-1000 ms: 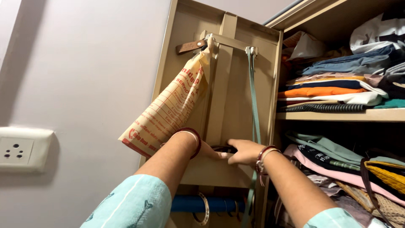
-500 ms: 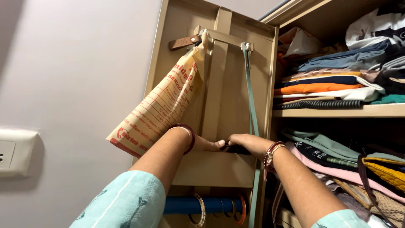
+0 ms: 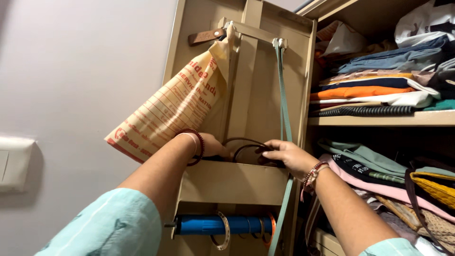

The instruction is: The person carries a wooden drawer and slides it into a wardrobe, then organizes several items including bangles and a white tube inside a smaller compartment, and finally hangs a leather belt and a small pouch on hooks inside the wardrobe door.

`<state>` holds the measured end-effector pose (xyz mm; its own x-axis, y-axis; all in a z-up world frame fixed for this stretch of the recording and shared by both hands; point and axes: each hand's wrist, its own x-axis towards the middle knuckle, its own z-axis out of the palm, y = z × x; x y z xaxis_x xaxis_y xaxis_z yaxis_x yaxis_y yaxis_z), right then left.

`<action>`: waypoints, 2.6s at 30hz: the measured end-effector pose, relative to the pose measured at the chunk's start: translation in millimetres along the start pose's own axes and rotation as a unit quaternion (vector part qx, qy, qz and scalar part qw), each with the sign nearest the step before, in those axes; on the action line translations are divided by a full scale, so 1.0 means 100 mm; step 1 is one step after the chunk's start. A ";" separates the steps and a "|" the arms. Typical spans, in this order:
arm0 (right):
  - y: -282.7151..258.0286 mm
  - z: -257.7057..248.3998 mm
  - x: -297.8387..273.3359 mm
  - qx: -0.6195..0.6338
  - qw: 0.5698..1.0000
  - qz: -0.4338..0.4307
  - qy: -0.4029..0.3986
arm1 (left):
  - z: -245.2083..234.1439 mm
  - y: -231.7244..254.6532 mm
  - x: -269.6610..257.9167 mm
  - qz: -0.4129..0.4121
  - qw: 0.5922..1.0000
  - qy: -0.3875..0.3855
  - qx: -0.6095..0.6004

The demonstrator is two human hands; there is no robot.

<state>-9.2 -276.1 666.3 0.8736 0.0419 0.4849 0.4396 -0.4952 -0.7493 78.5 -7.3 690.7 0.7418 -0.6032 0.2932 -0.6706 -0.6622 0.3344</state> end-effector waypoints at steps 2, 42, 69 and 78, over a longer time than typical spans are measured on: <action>0.06 0.02 -0.02 0.049 0.998 -0.015 0.034 | 0.00 -0.05 0.12 0.016 0.998 0.063 -0.027; 0.22 0.18 0.07 -0.279 0.870 -0.102 0.392 | -0.30 -0.11 -0.42 0.370 0.901 0.177 -0.143; 0.10 0.32 -0.12 -0.345 0.879 -0.095 0.316 | 0.06 -0.08 -0.29 0.184 0.941 0.277 0.064; 0.18 0.16 -0.09 -0.310 0.928 -0.086 0.188 | 0.22 -0.22 0.06 0.110 0.970 0.177 0.125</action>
<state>-5.6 -271.8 641.6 0.6156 -0.0815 0.7838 0.2593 -0.9183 -0.2992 97.4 -6.1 665.9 0.5062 -0.5809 0.6375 -0.7610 -0.6486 0.0133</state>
